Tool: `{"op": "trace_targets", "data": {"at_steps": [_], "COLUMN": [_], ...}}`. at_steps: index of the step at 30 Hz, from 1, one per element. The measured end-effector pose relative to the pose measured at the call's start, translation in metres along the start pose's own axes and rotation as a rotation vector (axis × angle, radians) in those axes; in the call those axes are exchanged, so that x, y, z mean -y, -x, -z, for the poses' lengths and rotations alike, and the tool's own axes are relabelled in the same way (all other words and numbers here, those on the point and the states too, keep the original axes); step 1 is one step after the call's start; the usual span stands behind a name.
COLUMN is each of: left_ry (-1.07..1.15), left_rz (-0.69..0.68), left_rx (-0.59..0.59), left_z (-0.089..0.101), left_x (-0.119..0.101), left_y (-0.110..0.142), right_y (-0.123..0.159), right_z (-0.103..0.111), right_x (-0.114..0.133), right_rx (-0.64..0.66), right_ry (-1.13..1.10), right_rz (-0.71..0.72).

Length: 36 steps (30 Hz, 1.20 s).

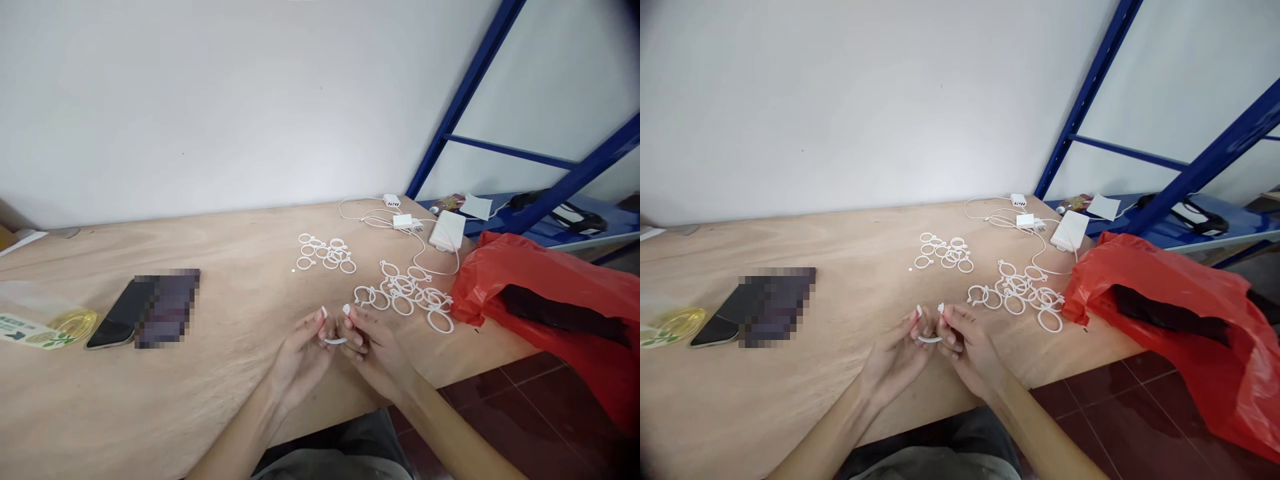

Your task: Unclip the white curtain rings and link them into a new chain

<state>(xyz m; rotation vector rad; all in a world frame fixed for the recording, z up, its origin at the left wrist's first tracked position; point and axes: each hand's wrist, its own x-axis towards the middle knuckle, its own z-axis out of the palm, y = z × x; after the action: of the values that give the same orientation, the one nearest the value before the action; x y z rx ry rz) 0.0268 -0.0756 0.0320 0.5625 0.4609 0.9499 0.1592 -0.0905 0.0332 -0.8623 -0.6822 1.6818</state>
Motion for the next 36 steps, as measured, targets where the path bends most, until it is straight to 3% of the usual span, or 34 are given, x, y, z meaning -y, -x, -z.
{"op": "trace_targets", "data": {"at_steps": [3, 6, 8, 12, 18, 25, 27, 29, 31, 33, 36], "left_ry": [-0.436, -0.931, -1.091, -1.172, -1.156, -1.124, -1.107, -1.086, -1.038, -0.954, -0.838], "left_rz": [-0.076, -0.151, -0.161, -0.158, -0.150, -0.153, -0.148, -0.154, -0.158, -0.155, -0.136], "left_rx": [0.010, -0.074, -0.129, -0.154, -0.156, -0.169, -0.173, -0.196, -0.250, -0.305, -0.274], "left_z": [0.010, 0.019, 0.022, 0.025, 0.029, 0.028, 0.028, 0.028, 0.030, 0.031, 0.029], "left_x": [0.006, 0.008, 0.007, 0.004, 0.005, 0.003, 0.002, 0.002, 0.001, 0.001, -0.002], "left_y": [-0.008, -0.009, -0.007, -0.003, -0.002, -0.001, -0.001, -0.002, -0.004, -0.005, -0.006], "right_y": [-0.002, -0.003, -0.004, -0.006, -0.038, -0.101, -0.105, -0.098, -0.084, -0.064, -0.033], "right_z": [0.015, 0.037, 0.052, 0.072, 0.061, 0.058, 0.060, 0.060, 0.057, 0.049, 0.034], "right_x": [0.006, 0.016, 0.023, 0.036, 0.048, 0.036, 0.033, 0.033, 0.032, 0.028, 0.017], "right_rx": [-0.111, -0.120, -0.129, -0.230, -0.519, -0.404, -0.371, -0.336, -0.250, -0.125, 0.000], "right_ry": [0.369, 0.811, 1.107, 1.562, 1.780, 2.019, 2.022, 1.875, 1.544, 1.124, 0.677], "right_rz": [0.109, 0.217, 0.286, 0.332, 0.334, 0.361, 0.401, 0.445, 0.414, 0.297, 0.125]}}
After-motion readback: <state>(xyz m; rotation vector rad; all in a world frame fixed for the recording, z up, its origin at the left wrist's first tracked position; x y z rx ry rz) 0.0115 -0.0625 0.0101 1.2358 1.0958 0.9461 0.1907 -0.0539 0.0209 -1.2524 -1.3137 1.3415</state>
